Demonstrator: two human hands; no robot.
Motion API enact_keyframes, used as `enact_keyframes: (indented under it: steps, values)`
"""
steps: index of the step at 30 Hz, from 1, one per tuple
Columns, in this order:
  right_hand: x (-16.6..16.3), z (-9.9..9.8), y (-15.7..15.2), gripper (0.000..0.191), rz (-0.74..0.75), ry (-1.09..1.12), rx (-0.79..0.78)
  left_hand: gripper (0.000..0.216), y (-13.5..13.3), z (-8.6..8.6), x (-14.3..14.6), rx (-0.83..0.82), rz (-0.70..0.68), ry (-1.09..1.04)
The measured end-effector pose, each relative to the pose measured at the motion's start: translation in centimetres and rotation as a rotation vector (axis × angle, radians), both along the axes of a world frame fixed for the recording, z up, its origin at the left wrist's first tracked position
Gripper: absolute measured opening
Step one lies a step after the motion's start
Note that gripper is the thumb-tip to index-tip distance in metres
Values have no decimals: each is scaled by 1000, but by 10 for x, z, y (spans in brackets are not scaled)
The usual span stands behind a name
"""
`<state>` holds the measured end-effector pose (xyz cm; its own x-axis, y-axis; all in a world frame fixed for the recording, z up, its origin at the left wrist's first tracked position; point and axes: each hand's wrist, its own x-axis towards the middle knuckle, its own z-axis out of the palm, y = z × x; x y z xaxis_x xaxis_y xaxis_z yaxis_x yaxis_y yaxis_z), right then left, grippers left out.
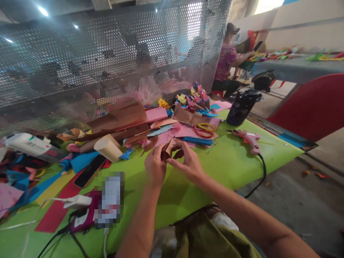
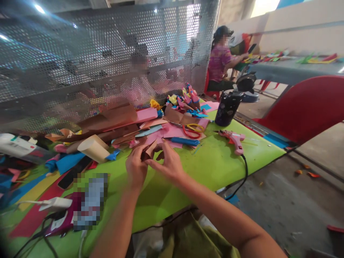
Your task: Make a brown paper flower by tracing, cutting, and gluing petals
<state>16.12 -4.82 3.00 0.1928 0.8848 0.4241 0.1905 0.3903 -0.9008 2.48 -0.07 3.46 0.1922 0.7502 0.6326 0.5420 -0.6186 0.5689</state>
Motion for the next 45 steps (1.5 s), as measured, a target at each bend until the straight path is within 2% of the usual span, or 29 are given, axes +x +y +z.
enact_keyframes:
  steps: [2, 6, 15, 21, 30, 45]
  values:
    - [-1, 0, -1, 30, -84, -112, 27, 19, 0, 0, 1, 4, 9, -7]
    - [-1, -2, 0, 11, -201, -278, 137, 22, -1, 3, 2, 37, 10, 24]
    - [5, -4, 0, 19, -326, -488, 346, 19, -5, 6, 5, 107, -23, 14]
    - [6, -4, 0, 16, -413, -532, 495, 14, -6, 3, 8, 257, -37, 10]
    - [7, -3, -1, 16, -434, -547, 547, 18, -6, 5, 8, 346, -53, 46]
    - [8, 2, -2, 11, -449, -533, 567, 13, -7, 7, 5, 478, -6, 251]
